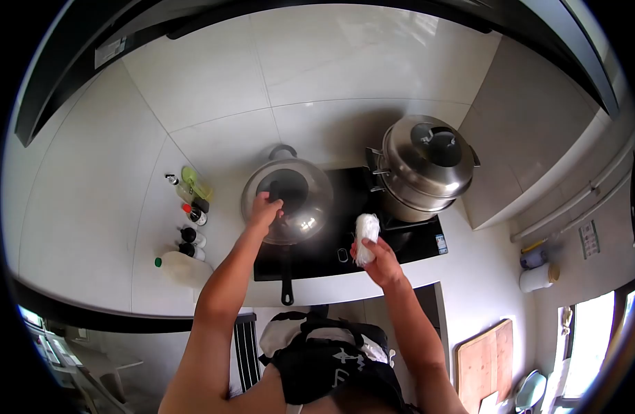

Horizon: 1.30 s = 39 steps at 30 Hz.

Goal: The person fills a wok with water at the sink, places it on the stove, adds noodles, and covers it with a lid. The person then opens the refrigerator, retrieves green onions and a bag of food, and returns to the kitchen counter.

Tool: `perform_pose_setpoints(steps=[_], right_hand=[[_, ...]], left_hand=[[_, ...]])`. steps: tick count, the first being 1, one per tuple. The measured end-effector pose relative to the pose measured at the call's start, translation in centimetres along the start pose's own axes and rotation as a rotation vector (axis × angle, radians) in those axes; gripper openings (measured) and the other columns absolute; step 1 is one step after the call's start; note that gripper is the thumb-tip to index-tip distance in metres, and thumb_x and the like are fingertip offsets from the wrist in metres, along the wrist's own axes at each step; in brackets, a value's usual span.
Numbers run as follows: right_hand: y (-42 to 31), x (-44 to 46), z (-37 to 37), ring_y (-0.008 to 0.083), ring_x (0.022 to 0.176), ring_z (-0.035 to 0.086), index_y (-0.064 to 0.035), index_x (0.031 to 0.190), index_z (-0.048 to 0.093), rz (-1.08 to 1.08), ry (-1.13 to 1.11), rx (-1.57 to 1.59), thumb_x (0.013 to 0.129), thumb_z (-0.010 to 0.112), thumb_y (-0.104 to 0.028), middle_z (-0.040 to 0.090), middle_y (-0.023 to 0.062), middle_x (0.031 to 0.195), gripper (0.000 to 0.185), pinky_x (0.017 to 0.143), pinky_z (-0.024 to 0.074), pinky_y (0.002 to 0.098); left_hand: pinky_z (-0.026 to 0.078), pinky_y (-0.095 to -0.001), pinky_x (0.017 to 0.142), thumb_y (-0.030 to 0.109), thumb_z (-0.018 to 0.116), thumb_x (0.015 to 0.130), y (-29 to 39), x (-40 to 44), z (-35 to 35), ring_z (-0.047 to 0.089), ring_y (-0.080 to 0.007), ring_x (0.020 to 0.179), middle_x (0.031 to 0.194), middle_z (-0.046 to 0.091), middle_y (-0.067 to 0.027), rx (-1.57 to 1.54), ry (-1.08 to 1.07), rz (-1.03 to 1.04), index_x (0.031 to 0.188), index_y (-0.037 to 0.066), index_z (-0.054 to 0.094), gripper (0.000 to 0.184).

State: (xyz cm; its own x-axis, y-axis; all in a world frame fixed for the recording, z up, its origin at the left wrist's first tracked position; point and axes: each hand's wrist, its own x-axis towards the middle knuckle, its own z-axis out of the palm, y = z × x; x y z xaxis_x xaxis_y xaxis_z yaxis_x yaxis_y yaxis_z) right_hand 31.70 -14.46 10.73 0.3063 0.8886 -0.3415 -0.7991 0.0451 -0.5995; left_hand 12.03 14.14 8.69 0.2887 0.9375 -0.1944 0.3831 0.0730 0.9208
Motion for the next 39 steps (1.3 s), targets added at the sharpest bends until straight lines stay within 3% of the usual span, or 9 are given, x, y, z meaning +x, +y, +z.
perform_pose_setpoints(steps=[3,9,15,18,21,22,25,30,39], right_hand=[[-0.6,3.6,2.1,0.0193,0.084,0.061,0.0001,0.118,0.050,-0.042,0.010,-0.147,0.086,0.065,-0.011,0.061,0.0092,0.092,0.036,0.074,0.0506,0.0308],[1.3,12.9,5.8,0.0192,0.083,0.061,0.0017,0.117,0.053,-0.117,0.077,-0.638,0.079,0.074,-0.019,0.063,0.0092,0.094,0.048,0.075,0.0505,0.0321],[8.0,22.4,9.9,0.0282,0.096,0.064,0.0030,0.120,0.053,-0.123,0.194,-1.152,0.066,0.081,-0.035,0.064,0.0179,0.108,0.072,0.082,0.0515,0.0382],[10.1,24.7,10.6,0.0375,0.101,0.062,0.0022,0.118,0.055,-0.079,0.252,-1.638,0.069,0.073,-0.048,0.063,0.0230,0.112,0.072,0.086,0.0503,0.0445],[9.1,24.3,11.1,0.0394,0.104,0.061,0.0080,0.107,0.060,-0.081,0.210,-1.611,0.077,0.064,-0.040,0.061,0.0290,0.109,0.057,0.089,0.0491,0.0431],[9.9,25.6,9.4,0.0400,0.102,0.061,0.0069,0.096,0.064,-0.273,0.224,-1.634,0.081,0.057,-0.032,0.063,0.0292,0.102,0.043,0.088,0.0490,0.0427],[7.9,24.8,9.1,0.0406,0.097,0.062,0.0023,0.098,0.066,-0.256,0.168,-1.549,0.081,0.054,-0.029,0.065,0.0253,0.100,0.038,0.086,0.0492,0.0419],[5.7,21.4,6.0,0.0160,0.085,0.065,0.0025,0.103,0.067,-0.511,0.200,-1.121,0.088,0.053,-0.011,0.069,0.0107,0.090,0.025,0.078,0.0505,0.0273],[2.8,7.1,-2.8,0.0182,0.087,0.065,0.0055,0.106,0.063,-0.416,0.318,-0.666,0.095,0.051,-0.013,0.068,0.0127,0.093,0.024,0.082,0.0510,0.0290]], left_hand=[[0.045,-0.0299,0.053,0.009,0.063,0.083,1.6,-0.3,-2.3,0.056,-0.0144,0.056,0.085,0.060,-0.0093,-0.209,-0.008,0.019,0.114,-0.005,0.049,0.036],[0.045,-0.0285,0.056,0.009,0.064,0.083,7.0,-4.0,-11.4,0.055,-0.0127,0.058,0.076,0.058,-0.0067,-0.480,0.023,0.096,0.104,-0.004,0.053,0.027],[0.046,-0.0266,0.054,0.006,0.063,0.085,9.3,-7.4,-16.4,0.055,-0.0126,0.059,0.075,0.057,-0.0053,-0.446,0.150,0.171,0.106,-0.002,0.051,0.025],[0.040,-0.0276,0.057,0.009,0.058,0.081,9.0,-8.1,-17.0,0.052,-0.0125,0.058,0.073,0.054,-0.0044,-0.455,0.264,0.128,0.103,-0.002,0.051,0.026],[0.039,-0.0274,0.055,0.008,0.057,0.080,8.5,-8.7,-17.2,0.051,-0.0125,0.059,0.073,0.053,-0.0043,-0.505,0.277,0.121,0.097,-0.001,0.054,0.020],[0.039,-0.0272,0.054,0.007,0.057,0.079,8.3,-8.4,-17.0,0.050,-0.0126,0.057,0.068,0.052,-0.0037,-0.511,0.255,0.142,0.085,0.001,0.056,0.009],[0.038,-0.0273,0.050,0.006,0.056,0.078,7.5,-6.9,-15.9,0.051,-0.0126,0.053,0.060,0.050,-0.0032,-0.469,0.265,0.116,0.070,0.003,0.055,0.008],[0.043,-0.0280,0.052,0.007,0.058,0.084,5.6,-3.5,-11.0,0.053,-0.0125,0.056,0.079,0.056,-0.0075,-0.442,0.203,0.107,0.109,-0.005,0.050,0.029],[0.043,-0.0279,0.049,0.007,0.059,0.088,2.7,-1.3,-0.9,0.051,-0.0121,0.054,0.085,0.055,-0.0073,-0.333,0.178,0.058,0.108,-0.003,0.047,0.025]])
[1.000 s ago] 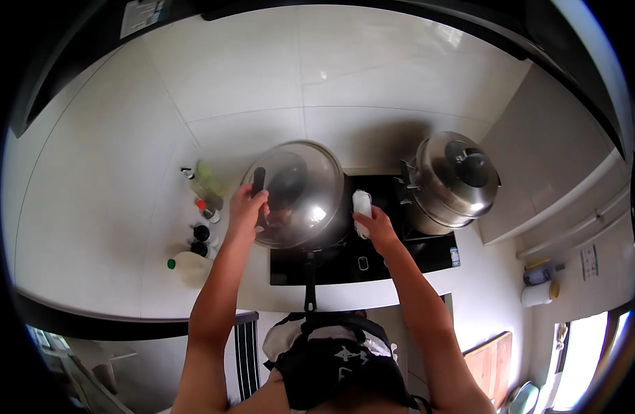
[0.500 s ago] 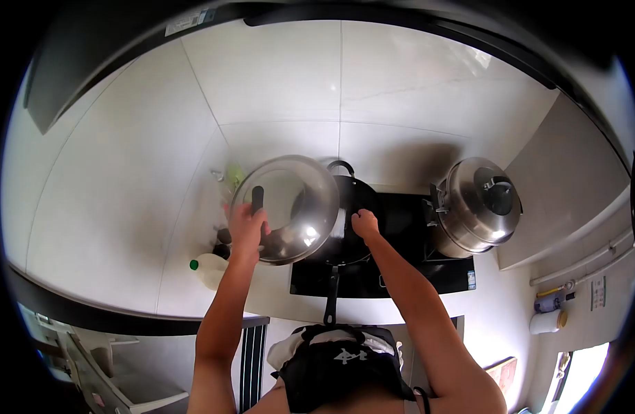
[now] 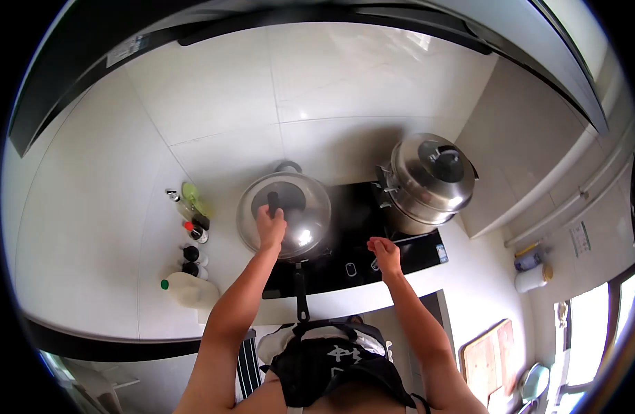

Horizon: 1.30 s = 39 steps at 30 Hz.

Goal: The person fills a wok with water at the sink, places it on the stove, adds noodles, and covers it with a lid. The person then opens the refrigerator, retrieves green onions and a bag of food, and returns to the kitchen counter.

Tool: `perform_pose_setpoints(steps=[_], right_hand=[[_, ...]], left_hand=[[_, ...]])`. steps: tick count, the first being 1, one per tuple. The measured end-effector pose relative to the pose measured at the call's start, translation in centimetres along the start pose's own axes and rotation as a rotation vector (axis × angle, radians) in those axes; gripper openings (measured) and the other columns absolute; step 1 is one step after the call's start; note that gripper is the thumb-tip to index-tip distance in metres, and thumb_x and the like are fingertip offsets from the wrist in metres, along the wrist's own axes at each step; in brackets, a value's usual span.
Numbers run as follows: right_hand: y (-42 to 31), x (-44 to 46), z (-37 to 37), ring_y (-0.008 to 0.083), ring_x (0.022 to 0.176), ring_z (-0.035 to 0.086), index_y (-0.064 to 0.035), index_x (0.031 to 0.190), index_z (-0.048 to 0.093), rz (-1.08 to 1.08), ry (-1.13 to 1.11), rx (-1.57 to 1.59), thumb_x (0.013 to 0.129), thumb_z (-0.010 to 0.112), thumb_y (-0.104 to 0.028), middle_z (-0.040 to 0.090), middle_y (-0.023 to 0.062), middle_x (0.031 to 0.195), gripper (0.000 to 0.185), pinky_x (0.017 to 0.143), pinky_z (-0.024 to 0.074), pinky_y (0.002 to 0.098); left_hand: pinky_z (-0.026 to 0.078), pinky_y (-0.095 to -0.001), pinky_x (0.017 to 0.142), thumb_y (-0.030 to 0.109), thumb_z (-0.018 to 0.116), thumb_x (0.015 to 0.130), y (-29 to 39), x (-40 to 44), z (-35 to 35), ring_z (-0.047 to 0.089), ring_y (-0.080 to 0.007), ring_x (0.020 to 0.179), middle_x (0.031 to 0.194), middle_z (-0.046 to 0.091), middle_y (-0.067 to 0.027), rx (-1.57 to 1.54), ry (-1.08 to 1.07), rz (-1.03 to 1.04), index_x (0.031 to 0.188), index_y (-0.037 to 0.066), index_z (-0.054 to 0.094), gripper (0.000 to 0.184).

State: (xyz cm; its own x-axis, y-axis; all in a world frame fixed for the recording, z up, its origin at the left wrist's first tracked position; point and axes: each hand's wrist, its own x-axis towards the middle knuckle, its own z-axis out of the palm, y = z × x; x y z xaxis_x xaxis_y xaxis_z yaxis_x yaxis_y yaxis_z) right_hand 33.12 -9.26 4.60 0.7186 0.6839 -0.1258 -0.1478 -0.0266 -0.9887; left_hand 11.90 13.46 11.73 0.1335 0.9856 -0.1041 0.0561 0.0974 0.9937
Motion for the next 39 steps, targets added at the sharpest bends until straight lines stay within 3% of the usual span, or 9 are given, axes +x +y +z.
perform_pose_setpoints(steps=[7,15,26,29,32,33,35,36,39], right_hand=[[1.6,-6.0,-5.3,0.0173,0.085,0.065,0.0058,0.103,0.064,0.109,0.108,0.047,0.095,0.051,-0.010,0.068,0.0111,0.092,0.022,0.079,0.0520,0.0269],[5.1,-8.6,-6.5,0.0152,0.087,0.065,-0.0009,0.106,0.065,0.181,0.099,0.038,0.095,0.051,-0.013,0.069,0.0089,0.095,0.022,0.076,0.0486,0.0252],[8.7,-7.5,-6.5,0.0159,0.075,0.066,-0.0032,0.089,0.070,0.301,-0.180,-0.499,0.084,0.063,-0.021,0.069,0.0096,0.075,0.020,0.067,0.0527,0.0301],[9.6,-4.5,-5.5,0.0233,0.079,0.068,-0.0075,0.088,0.070,0.115,-0.297,-0.876,0.080,0.065,-0.028,0.069,0.0123,0.078,0.023,0.071,0.0541,0.0356],[9.3,-1.4,-3.2,0.0340,0.093,0.066,-0.0090,0.093,0.069,-0.007,-0.378,-1.102,0.076,0.068,-0.034,0.069,0.0157,0.093,0.031,0.082,0.0532,0.0427],[8.3,-1.0,-2.0,0.0344,0.095,0.065,-0.0095,0.095,0.069,0.020,-0.396,-1.189,0.077,0.067,-0.038,0.069,0.0159,0.098,0.034,0.083,0.0526,0.0436],[5.5,-0.1,0.5,0.0344,0.101,0.064,-0.0099,0.097,0.069,0.040,-0.507,-1.398,0.079,0.064,-0.048,0.067,0.0156,0.107,0.043,0.084,0.0515,0.0443],[5.7,0.5,1.2,0.0344,0.101,0.064,-0.0099,0.097,0.069,0.005,-0.565,-1.414,0.079,0.064,-0.048,0.067,0.0156,0.107,0.043,0.084,0.0515,0.0443],[7.4,2.3,2.9,0.0323,0.098,0.066,-0.0077,0.097,0.069,0.013,-0.685,-1.633,0.079,0.062,-0.049,0.068,0.0157,0.103,0.046,0.083,0.0515,0.0440]], left_hand=[[0.047,-0.0287,0.052,0.012,0.058,0.088,-4.5,0.0,1.7,0.056,-0.0151,0.060,0.099,0.056,-0.0124,0.009,-0.078,0.067,0.120,-0.005,0.043,0.039],[0.044,-0.0292,0.048,0.005,0.057,0.088,-5.1,-0.4,2.6,0.050,-0.0132,0.051,0.085,0.054,-0.0086,-0.102,-0.125,0.008,0.112,-0.003,0.043,0.029],[0.047,-0.0306,0.084,0.016,0.063,0.089,-7.3,-4.1,-4.8,0.056,-0.0180,0.096,0.109,0.055,-0.0109,0.040,-0.009,0.276,0.128,0.000,0.043,0.047],[0.050,-0.0263,0.070,0.014,0.060,0.093,-10.8,-11.3,-9.9,0.056,-0.0128,0.079,0.096,0.056,-0.0055,-0.029,0.055,0.233,0.119,0.003,0.048,0.031],[0.053,-0.0367,0.073,0.020,0.056,0.091,-18.4,-20.7,-15.9,0.065,-0.0232,0.074,0.083,0.066,-0.0137,0.384,0.090,-0.040,0.102,0.001,0.059,0.022],[0.052,-0.0404,0.074,0.020,0.057,0.087,-23.5,-24.2,-19.0,0.066,-0.0308,0.080,0.084,0.066,-0.0181,0.881,-0.042,0.138,0.099,0.003,0.061,0.022],[0.051,-0.0459,0.076,0.026,0.057,0.085,-32.4,-33.8,-22.9,0.065,-0.0377,0.085,0.088,0.067,-0.0215,0.888,-0.064,0.062,0.094,0.003,0.063,0.025],[0.051,-0.0469,0.075,0.024,0.053,0.084,-29.6,-38.4,-21.9,0.064,-0.0393,0.086,0.089,0.067,-0.0222,0.926,0.008,-0.355,0.089,0.002,0.064,0.025],[0.051,-0.0474,0.065,0.018,0.054,0.074,-36.3,-53.6,-23.7,0.062,-0.0412,0.070,0.073,0.063,-0.0225,0.827,0.170,-0.663,0.068,0.002,0.062,0.019]])
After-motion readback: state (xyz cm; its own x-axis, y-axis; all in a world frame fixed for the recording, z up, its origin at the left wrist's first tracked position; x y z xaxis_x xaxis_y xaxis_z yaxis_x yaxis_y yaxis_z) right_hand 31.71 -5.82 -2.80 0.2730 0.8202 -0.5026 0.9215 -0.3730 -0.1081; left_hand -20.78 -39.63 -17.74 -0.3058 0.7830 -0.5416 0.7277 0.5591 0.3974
